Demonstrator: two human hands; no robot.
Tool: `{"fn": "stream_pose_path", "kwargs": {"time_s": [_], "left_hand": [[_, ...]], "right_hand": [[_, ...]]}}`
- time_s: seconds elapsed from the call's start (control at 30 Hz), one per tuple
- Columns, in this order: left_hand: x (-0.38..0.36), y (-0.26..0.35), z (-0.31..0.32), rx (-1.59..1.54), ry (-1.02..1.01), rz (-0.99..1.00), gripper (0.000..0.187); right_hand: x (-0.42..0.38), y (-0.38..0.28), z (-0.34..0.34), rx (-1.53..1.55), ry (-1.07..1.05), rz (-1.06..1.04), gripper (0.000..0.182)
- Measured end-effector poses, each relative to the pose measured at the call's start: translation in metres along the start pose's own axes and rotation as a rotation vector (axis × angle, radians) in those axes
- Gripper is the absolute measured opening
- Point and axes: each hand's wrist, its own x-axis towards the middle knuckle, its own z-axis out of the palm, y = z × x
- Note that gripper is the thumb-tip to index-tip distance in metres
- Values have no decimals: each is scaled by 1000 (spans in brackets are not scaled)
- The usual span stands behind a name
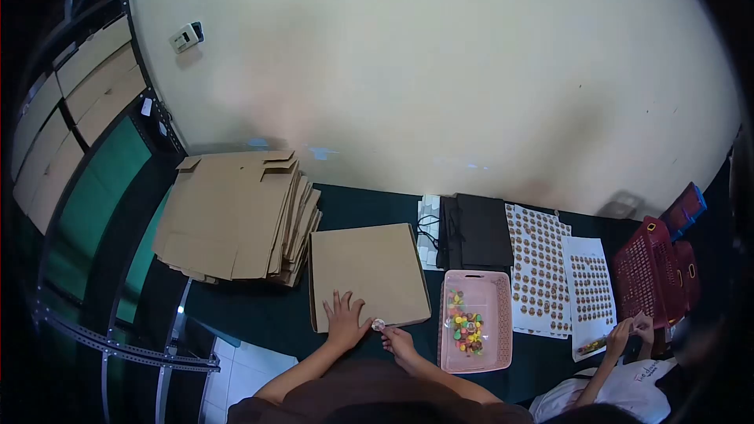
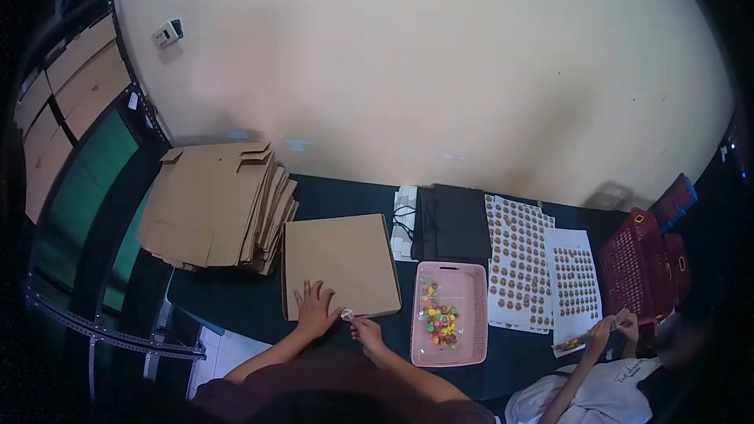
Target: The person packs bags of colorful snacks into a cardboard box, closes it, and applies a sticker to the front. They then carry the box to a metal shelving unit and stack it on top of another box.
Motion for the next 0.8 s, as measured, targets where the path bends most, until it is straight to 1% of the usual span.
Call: {"fn": "stream_pose_path", "kwargs": {"time_s": [0.07,0.13,0.23,0.3,0.33,0.4,0.53,0.63,0.73,0.8], "left_hand": [[0,1,1,10,4,-26,50],[0,0,1,12,3,-32,50],[0,1,-1,4,13,-21,52],[0,3,-5,-20,17,-21,56],[0,3,-4,-19,17,-19,56],[0,3,-3,16,30,-12,58],[2,4,2,5,17,-41,59],[3,4,2,9,27,-57,58],[3,7,-1,21,18,-53,58],[3,7,-2,26,22,-51,57]], "right_hand": [[1,-2,-3,84,-63,92,20],[6,0,-7,77,-62,103,21],[11,3,-12,97,-102,62,21],[11,2,-13,-10,-94,-15,23],[11,1,-11,-7,-93,-17,23],[11,2,-9,-96,-59,-47,24],[17,7,-16,-75,-83,-52,24],[17,3,-14,-138,-71,-62,25],[14,2,-12,-163,-52,-115,27],[14,-1,-11,-266,-28,-178,26]]}}
